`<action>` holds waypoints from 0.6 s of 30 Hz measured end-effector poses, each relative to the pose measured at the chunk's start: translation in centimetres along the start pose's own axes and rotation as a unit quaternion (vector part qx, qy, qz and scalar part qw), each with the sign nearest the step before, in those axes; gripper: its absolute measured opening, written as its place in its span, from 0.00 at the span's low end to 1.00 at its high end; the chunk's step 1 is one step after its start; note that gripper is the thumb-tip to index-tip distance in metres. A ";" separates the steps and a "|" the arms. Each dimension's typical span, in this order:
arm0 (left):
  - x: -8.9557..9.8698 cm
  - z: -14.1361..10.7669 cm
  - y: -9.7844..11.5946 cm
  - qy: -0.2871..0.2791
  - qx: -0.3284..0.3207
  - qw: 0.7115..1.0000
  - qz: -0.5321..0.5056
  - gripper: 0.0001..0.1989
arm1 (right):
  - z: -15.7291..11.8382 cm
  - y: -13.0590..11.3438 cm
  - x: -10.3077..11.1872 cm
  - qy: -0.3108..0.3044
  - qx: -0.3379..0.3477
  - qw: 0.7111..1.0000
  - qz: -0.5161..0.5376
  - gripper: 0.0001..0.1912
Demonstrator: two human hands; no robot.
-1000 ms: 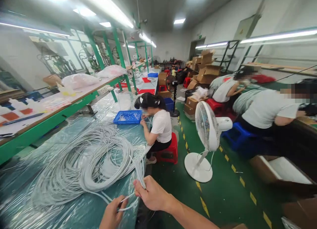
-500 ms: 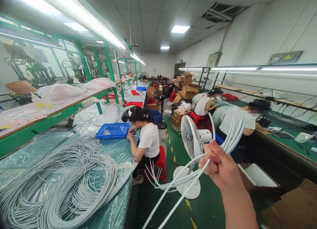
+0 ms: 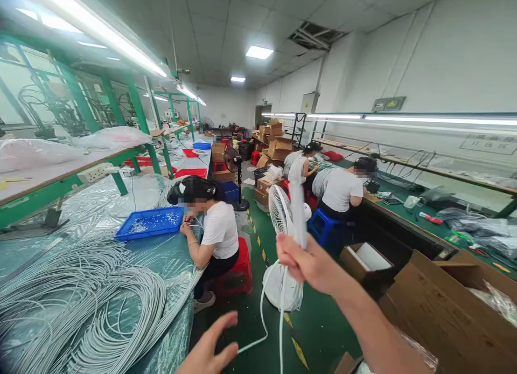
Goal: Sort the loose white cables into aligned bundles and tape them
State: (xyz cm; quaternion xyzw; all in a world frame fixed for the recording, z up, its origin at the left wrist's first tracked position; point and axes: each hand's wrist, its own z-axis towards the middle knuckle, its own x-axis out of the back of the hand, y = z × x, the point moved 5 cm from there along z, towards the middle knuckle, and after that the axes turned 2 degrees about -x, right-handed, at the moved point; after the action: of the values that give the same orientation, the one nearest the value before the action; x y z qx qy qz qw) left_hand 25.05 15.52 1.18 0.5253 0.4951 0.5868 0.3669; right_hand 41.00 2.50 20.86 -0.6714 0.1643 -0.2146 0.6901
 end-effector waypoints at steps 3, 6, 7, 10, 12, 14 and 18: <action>0.5 0.6 3.0 0.006 -0.064 0.997 -0.043 0.40 | 0.8 4.7 -3.5 -0.044 -0.028 0.999 0.014 0.31; -1.7 1.5 5.7 -0.034 -0.107 0.985 -0.133 0.42 | 0.9 7.2 -7.6 -0.102 -0.034 0.994 0.025 0.31; -2.7 2.0 6.0 -0.043 -0.102 0.981 -0.158 0.35 | 0.8 7.5 -8.8 -0.127 -0.039 0.990 0.036 0.31; -5.2 3.1 5.4 -0.033 -0.057 0.975 -0.212 0.24 | 0.8 7.5 -11.1 -0.183 -0.051 0.980 0.055 0.32; -6.4 3.4 4.1 -0.018 -0.010 0.970 -0.243 0.26 | 1.2 7.5 -11.5 -0.202 -0.064 0.976 0.056 0.32; -6.9 3.2 2.8 0.014 0.027 0.960 -0.279 0.24 | 1.7 7.9 -11.4 -0.221 -0.084 0.970 0.051 0.32; -7.0 3.1 0.8 0.104 0.038 0.926 -0.361 0.20 | 2.3 8.0 -10.4 -0.292 -0.096 0.951 -0.015 0.31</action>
State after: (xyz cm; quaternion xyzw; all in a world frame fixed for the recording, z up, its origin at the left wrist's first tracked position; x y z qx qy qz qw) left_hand 29.43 9.28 0.07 0.2606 0.7086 0.4467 0.4800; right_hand 33.88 9.85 12.34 -0.7704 -0.0347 -0.0026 0.6366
